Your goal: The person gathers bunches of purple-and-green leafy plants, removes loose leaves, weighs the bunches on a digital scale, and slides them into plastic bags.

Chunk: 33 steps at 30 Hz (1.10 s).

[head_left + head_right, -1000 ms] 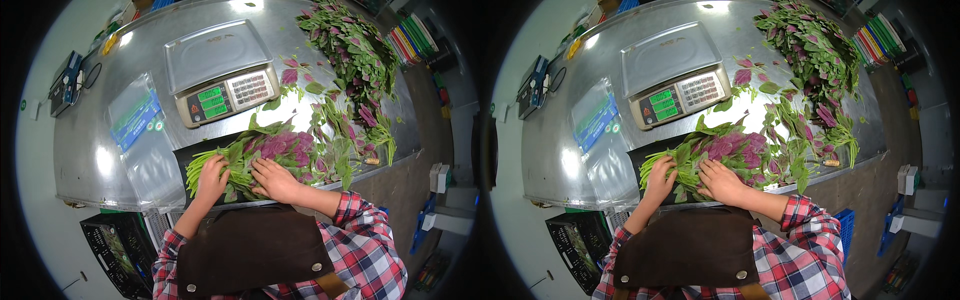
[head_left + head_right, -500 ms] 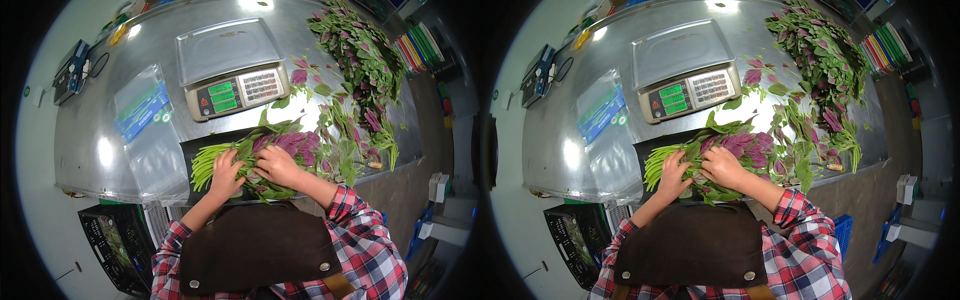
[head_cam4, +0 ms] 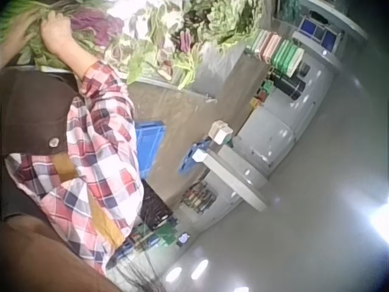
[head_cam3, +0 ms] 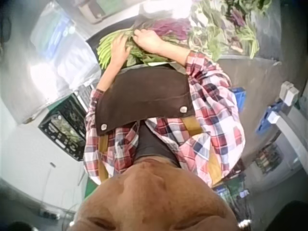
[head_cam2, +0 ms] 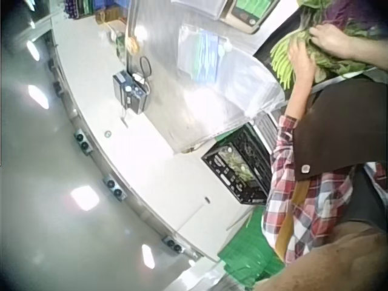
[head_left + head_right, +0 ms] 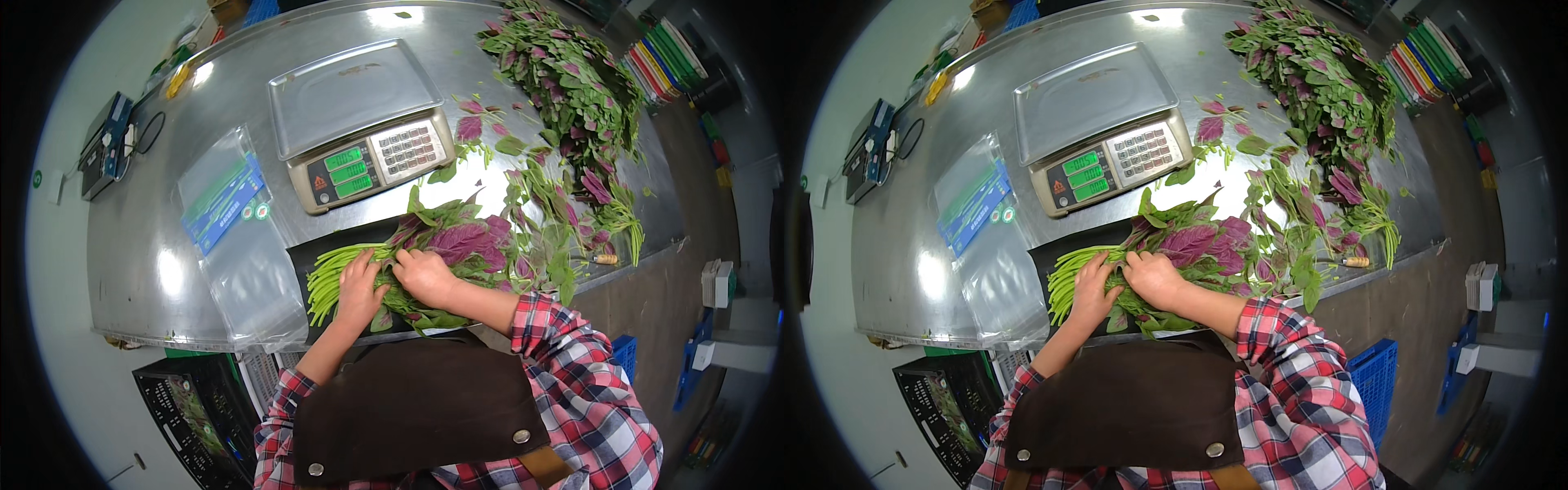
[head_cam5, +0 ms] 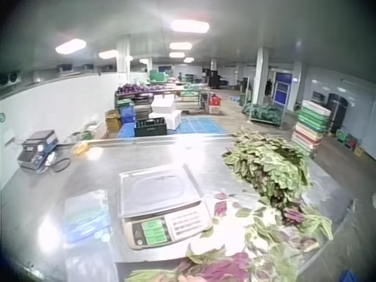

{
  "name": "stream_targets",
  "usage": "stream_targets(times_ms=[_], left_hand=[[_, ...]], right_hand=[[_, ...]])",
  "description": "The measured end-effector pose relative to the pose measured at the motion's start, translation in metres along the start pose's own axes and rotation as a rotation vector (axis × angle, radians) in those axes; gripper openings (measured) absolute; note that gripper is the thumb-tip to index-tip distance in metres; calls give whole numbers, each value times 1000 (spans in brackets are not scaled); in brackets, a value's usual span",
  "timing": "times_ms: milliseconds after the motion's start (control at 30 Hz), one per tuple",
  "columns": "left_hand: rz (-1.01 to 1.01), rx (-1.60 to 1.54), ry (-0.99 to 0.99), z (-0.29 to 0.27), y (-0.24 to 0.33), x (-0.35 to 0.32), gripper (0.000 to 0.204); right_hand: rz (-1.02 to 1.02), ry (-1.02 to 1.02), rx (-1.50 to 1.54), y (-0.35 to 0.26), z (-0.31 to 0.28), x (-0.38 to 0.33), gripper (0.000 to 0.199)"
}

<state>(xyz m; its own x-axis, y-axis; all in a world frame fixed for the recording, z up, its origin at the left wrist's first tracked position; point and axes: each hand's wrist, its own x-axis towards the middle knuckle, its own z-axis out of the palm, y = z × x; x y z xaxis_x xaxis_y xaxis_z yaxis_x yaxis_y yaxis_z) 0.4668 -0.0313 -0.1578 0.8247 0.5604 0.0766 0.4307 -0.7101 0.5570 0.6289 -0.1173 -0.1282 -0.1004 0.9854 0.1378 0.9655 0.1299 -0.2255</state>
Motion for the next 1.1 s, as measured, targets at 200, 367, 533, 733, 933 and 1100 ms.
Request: stream_targets(times_ms=[200,367,533,733,933,1100], left_hand=[[-5,68,-52,3,2,5,43],[-13,6,-104,1,-5,-1,50],[1,7,97,-54,37,-24,67],[387,-80,-392,-28,-5,-81,39],[471,254,-445,-16,40,-37,9],[263,-94,-343,-43,58,29,19]], right_hand=[[290,228,422,1,-13,5,15],[650,-103,1123,34,-100,-46,16],[773,-697,5,106,-129,-156,28],[-102,107,247,23,-101,-11,47],[49,13,59,55,30,-28,58],[130,155,714,42,85,-73,40]])
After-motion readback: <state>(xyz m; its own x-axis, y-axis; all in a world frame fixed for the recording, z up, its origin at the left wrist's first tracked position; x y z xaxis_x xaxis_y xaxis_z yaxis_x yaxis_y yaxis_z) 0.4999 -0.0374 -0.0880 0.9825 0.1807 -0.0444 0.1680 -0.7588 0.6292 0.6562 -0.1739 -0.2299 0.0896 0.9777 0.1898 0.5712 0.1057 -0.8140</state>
